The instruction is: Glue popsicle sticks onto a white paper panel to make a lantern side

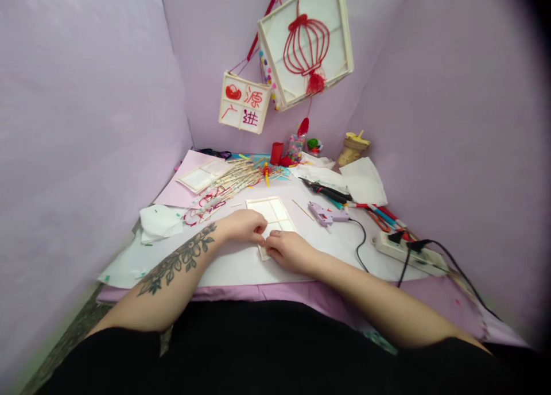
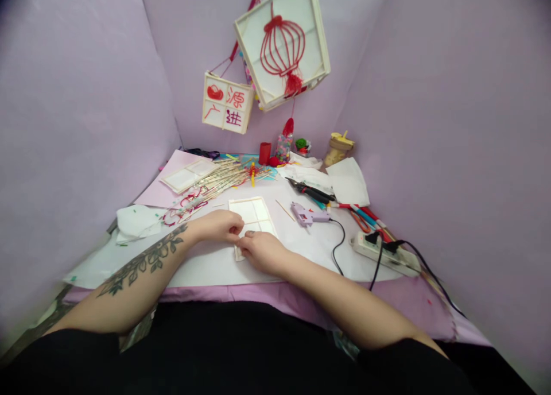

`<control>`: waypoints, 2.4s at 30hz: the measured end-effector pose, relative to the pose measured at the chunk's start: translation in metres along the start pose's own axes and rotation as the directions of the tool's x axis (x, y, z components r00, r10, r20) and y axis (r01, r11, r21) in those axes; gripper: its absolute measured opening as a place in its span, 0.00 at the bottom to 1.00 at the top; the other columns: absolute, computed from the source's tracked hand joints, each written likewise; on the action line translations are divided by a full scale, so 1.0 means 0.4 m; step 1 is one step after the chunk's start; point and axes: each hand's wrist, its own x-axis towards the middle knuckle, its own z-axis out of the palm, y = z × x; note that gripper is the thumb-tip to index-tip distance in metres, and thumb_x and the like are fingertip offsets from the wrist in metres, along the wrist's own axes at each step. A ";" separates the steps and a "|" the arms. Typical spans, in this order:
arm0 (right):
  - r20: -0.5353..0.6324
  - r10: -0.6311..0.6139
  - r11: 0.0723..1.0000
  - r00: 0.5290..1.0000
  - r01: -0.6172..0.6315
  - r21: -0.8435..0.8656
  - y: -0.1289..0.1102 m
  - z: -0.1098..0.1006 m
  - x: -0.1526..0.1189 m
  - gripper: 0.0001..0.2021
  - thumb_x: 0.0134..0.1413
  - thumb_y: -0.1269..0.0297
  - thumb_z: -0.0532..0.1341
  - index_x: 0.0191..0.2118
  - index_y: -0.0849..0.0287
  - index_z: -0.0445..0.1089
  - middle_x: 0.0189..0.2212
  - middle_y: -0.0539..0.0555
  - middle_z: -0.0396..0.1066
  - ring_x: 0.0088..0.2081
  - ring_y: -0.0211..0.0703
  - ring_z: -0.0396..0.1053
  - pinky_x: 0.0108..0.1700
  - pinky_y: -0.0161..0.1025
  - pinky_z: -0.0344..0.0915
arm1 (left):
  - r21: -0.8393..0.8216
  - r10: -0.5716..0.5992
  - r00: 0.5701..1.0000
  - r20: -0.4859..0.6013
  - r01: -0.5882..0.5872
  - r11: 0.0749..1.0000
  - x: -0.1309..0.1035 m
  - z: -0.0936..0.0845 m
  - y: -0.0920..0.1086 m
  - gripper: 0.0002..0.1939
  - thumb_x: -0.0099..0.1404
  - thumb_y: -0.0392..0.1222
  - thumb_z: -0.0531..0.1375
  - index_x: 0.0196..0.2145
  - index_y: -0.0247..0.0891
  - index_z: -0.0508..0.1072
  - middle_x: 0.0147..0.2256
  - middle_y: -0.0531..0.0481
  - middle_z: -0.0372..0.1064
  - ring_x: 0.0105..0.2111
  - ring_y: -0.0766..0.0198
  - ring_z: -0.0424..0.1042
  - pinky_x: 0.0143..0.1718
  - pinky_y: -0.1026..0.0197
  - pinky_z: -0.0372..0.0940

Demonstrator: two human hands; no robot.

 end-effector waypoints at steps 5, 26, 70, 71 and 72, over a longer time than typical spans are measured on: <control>-0.152 -0.015 0.983 0.988 0.042 0.179 0.017 -0.035 0.000 0.09 0.56 0.74 0.55 0.34 0.62 0.73 0.34 0.55 0.71 0.36 0.40 0.68 0.41 0.35 0.62 | -0.132 -0.018 1.000 0.011 0.020 0.991 -0.019 -0.024 -0.027 0.10 0.55 0.46 0.62 0.26 0.36 0.72 0.25 0.54 0.68 0.25 0.69 0.63 0.26 0.67 0.52; -0.335 0.340 0.921 0.879 -0.239 0.306 0.142 0.038 -0.158 0.12 0.53 0.72 0.58 0.44 0.59 0.69 0.35 0.55 0.69 0.36 0.42 0.67 0.39 0.40 0.64 | -0.178 -0.049 0.959 -0.278 -0.002 0.984 0.064 0.089 0.128 0.10 0.63 0.44 0.56 0.37 0.37 0.73 0.36 0.48 0.70 0.36 0.62 0.69 0.39 0.62 0.61; -0.334 0.339 0.913 0.879 -0.222 0.343 0.138 0.026 -0.163 0.14 0.52 0.71 0.60 0.46 0.58 0.71 0.36 0.54 0.68 0.35 0.40 0.67 0.39 0.39 0.64 | -0.222 -0.026 0.985 -0.169 -0.012 0.975 0.086 0.088 0.124 0.07 0.54 0.33 0.53 0.26 0.37 0.71 0.26 0.51 0.67 0.27 0.66 0.63 0.31 0.65 0.57; -0.334 0.334 0.914 0.881 -0.217 0.342 0.139 0.027 -0.164 0.13 0.52 0.71 0.60 0.46 0.58 0.71 0.36 0.54 0.68 0.35 0.40 0.67 0.39 0.39 0.64 | -0.229 -0.026 0.986 -0.166 -0.013 0.973 0.085 0.089 0.122 0.07 0.54 0.33 0.53 0.26 0.37 0.71 0.26 0.51 0.67 0.27 0.66 0.63 0.31 0.65 0.57; -0.335 0.328 0.917 0.883 -0.211 0.339 0.139 0.027 -0.164 0.13 0.53 0.72 0.60 0.45 0.58 0.71 0.36 0.54 0.68 0.35 0.40 0.67 0.39 0.38 0.64 | -0.234 -0.026 0.986 -0.165 -0.014 0.972 0.084 0.088 0.121 0.07 0.54 0.33 0.53 0.26 0.36 0.71 0.26 0.51 0.67 0.27 0.66 0.63 0.31 0.65 0.57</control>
